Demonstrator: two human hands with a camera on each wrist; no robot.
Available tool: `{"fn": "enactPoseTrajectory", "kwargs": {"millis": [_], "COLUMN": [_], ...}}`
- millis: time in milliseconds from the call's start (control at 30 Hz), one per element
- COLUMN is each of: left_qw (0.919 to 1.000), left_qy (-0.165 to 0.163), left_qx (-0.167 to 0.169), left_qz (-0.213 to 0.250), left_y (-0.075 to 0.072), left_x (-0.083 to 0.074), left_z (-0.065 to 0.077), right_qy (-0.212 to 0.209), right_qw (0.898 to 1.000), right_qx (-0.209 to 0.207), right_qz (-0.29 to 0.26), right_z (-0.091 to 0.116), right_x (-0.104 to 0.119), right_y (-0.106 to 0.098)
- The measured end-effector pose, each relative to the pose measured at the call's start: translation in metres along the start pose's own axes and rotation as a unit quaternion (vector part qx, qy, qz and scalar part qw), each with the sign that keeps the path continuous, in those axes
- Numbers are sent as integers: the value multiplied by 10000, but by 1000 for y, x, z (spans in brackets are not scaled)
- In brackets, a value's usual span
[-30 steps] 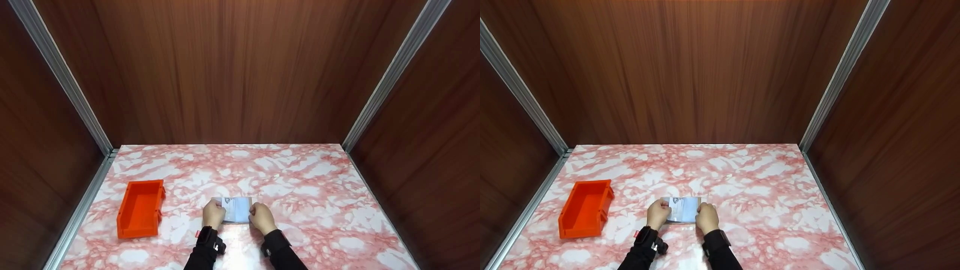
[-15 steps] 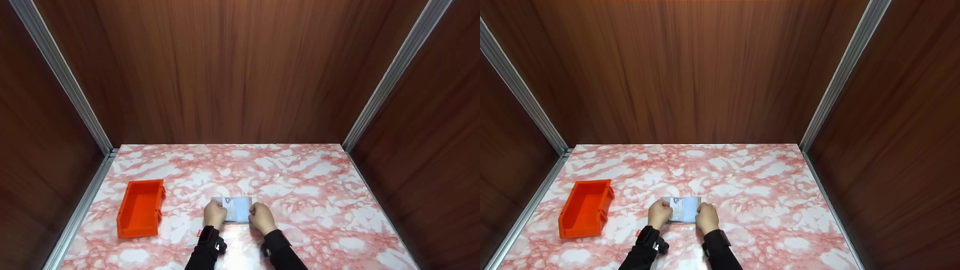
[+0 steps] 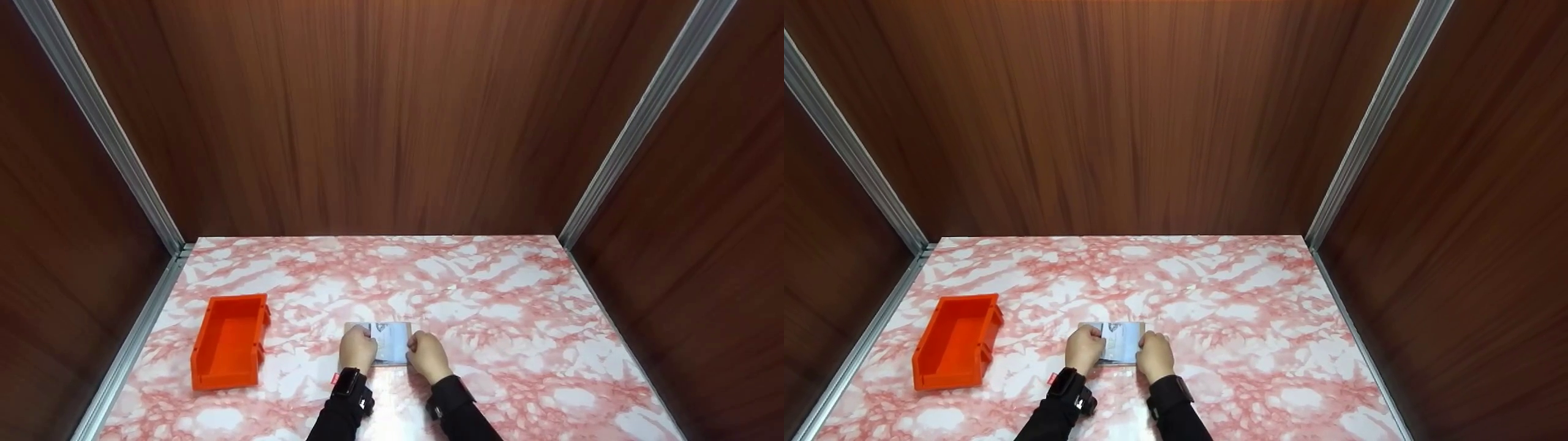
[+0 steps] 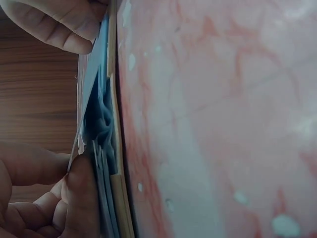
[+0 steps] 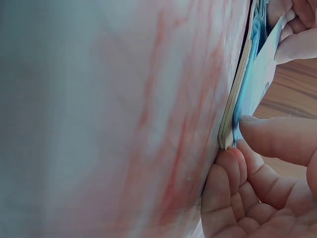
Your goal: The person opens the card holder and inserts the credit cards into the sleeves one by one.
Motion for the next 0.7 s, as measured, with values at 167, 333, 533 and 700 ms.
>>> {"fn": "enactPoseTrajectory", "kwargs": {"millis": [167,333,533,700], "left_qw": [10000,9999,9995,9988], "left_qy": [-7,23,39,239], "left_qx": [22,-64,-97,-34], "left_qz": [-63,-129,-293,-430], "left_y": [1,3,9,15], "left_x": [-2,-4,-9,-11], "left_z": [1,2,3,5], "right_qy": [-10,11,-39,-108], "right_qw": [10000,10000,10000,9999], "right_qx": [0,-4,-47,-65], "right_qz": [-20,-9,5,-16], "right_z": [0,0,0,1], "right_x": [-1,-1,0,0], "right_y": [1,1,1,1]}}
Point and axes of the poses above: each hand's wrist, its own z-axis away from the middle knuckle, its own y-axis out of the palm, x = y × z, the point moved 1 cm from there along -z, towards the middle knuckle, and after that the axes turned 2 degrees about y, right-handed, at the moved point
